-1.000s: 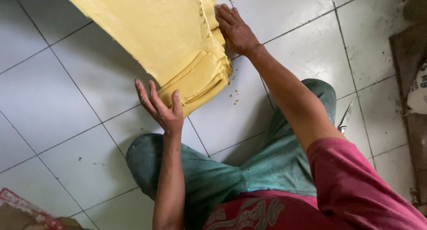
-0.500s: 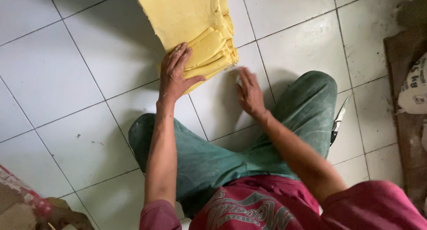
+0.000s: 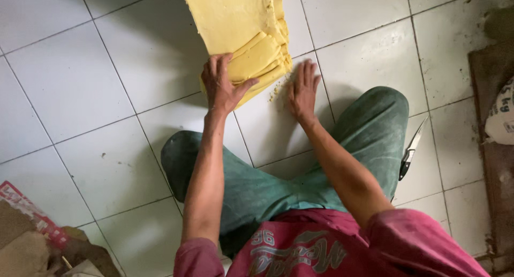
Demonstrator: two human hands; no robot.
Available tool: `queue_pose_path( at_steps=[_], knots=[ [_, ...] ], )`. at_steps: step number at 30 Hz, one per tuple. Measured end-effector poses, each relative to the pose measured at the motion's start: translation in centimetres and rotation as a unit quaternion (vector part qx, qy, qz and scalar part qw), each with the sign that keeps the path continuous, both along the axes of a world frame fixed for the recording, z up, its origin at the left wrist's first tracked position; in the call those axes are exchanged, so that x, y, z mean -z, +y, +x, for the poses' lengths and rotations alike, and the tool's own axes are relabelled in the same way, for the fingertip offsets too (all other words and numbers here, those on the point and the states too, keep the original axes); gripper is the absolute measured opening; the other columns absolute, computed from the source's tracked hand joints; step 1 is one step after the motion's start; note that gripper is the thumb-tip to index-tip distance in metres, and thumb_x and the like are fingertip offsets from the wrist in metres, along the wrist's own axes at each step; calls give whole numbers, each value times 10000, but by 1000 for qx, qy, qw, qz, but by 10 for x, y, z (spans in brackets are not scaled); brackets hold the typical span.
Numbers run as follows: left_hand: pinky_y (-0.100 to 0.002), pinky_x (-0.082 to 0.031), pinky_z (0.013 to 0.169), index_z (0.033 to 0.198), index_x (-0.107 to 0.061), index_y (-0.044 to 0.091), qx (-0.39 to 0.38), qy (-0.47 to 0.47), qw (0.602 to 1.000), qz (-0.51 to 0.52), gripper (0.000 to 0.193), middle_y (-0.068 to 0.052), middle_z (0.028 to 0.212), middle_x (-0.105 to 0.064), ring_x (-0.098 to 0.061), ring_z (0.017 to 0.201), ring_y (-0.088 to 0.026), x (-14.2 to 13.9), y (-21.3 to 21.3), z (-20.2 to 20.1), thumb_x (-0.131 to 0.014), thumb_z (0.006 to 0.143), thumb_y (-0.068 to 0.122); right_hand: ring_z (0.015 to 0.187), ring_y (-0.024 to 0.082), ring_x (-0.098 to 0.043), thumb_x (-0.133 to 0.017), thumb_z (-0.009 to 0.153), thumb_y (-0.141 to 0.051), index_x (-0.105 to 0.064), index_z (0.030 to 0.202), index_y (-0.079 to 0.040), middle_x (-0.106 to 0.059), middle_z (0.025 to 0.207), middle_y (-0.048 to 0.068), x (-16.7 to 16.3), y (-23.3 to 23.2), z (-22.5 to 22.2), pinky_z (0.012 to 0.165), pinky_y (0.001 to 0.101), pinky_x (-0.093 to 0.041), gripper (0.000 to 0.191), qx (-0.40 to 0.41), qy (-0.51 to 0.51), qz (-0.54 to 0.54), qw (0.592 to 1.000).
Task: The person sits on the tiled floor and feeds a long sheet of dough through a dough sheeter machine, catching it as it exits. They fold and stack the dough between passes and repeatedly run it through the machine to thin the sheet.
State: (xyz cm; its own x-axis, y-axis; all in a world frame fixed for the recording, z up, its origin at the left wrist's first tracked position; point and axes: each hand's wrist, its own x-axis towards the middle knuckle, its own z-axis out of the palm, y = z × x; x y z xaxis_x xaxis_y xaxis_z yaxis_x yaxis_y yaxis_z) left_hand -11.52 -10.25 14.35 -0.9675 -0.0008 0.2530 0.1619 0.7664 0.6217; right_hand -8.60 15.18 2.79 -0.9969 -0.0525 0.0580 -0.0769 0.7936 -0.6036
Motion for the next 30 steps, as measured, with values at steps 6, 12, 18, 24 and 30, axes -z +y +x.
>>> queue_pose_path(
  at_steps=[6,12,18,24,30],
  knots=[
    [-581,-342,1056,1430,-514,122,-32,-19,998,-44,889,-121,1303,-539,-488,1257,-376,-24,34,31,-860,775,612,1310,329,-529,-553,973,-144,-576,1434,-49,-576,1477,163,-33,19,2,1093,418,-404,471,57,-147,-154,975],
    [-604,-277,1141,1545,-395,61,28,-1,996,-84,991,-224,1530,-454,-420,1426,-374,-35,62,93,-811,775,528,1297,238,-611,-596,1061,-327,-566,1424,26,-646,1408,176,-71,37,-26,1102,350,-476,507,85,-135,-318,934],
    [-519,-353,1117,1458,-561,138,137,-83,987,10,620,-109,1382,-596,-567,1334,-304,-25,77,152,-771,935,399,1387,273,-456,-694,1000,-387,-399,1530,44,-484,1496,210,-82,24,-47,1098,410,-433,744,28,-151,-297,943],
    [-425,-487,1012,1251,-621,12,-294,-232,838,398,517,-198,1242,-674,-616,1143,-307,27,46,114,-803,917,362,1027,270,-690,-780,845,-285,-363,1556,-63,-670,1265,200,-90,12,-35,856,374,-577,854,96,-275,-324,900],
    [-393,-500,982,1259,-605,35,-253,-169,856,418,600,-123,1258,-567,-597,1146,-262,43,68,115,-858,784,299,937,212,-687,-801,856,-164,-399,1567,-75,-697,1273,194,-80,22,-30,781,325,-586,821,61,-215,-336,915]
  ],
)
